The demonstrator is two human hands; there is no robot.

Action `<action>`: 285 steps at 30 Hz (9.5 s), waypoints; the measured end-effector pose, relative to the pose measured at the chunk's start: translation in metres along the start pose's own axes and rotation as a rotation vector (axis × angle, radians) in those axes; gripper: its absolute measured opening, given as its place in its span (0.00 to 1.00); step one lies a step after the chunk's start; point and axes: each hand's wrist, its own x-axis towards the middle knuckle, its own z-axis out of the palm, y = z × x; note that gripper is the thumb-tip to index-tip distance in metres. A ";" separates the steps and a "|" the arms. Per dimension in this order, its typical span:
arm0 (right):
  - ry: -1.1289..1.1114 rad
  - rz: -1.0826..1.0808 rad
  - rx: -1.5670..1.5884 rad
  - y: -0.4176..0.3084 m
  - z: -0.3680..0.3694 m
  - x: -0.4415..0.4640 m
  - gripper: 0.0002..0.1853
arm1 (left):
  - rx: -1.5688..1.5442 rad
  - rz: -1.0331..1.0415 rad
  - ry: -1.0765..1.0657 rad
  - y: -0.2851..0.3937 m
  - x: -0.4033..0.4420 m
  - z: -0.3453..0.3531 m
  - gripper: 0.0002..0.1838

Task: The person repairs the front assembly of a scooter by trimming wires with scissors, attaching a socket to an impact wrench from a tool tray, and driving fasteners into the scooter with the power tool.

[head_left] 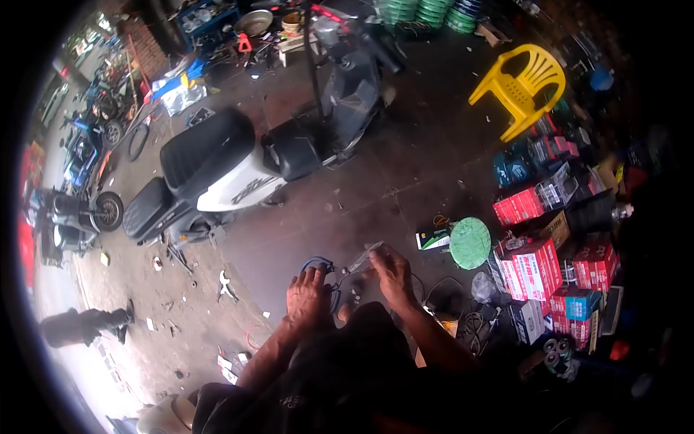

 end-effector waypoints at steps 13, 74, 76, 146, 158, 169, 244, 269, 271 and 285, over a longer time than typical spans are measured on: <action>0.397 0.036 0.195 -0.080 -0.105 0.200 0.14 | -0.271 0.194 -0.415 0.061 0.307 0.006 0.10; -1.448 -0.411 -0.916 -0.345 -0.177 1.179 0.14 | -1.522 -1.539 1.465 0.322 1.015 0.180 0.17; -1.570 -0.386 -0.875 -0.332 -0.126 1.134 0.16 | -1.533 -1.521 1.566 0.320 1.009 0.170 0.17; -1.945 -1.482 -0.111 -0.157 0.119 0.939 0.20 | -1.372 -1.575 1.943 0.138 0.948 0.059 0.26; -1.960 -1.882 0.257 -0.157 0.135 0.944 0.16 | -1.439 -1.070 2.058 0.115 0.952 0.106 0.23; -2.041 -1.433 0.072 -0.158 0.109 0.939 0.18 | -1.363 -0.928 2.127 0.105 0.951 0.108 0.23; -2.065 -0.247 -0.075 -0.136 0.003 0.962 0.33 | -1.616 -1.159 2.239 0.183 1.039 0.199 0.08; -1.941 -0.500 -0.362 -0.114 0.037 0.955 0.27 | -1.766 -1.204 2.227 0.218 1.055 0.230 0.15; -2.029 -0.201 -0.356 -0.135 0.039 0.954 0.25 | -1.735 -1.225 2.241 0.219 1.056 0.224 0.15; -1.821 -0.588 -0.174 -0.266 0.050 0.980 0.22 | -1.495 -1.481 2.449 0.238 1.028 0.220 0.08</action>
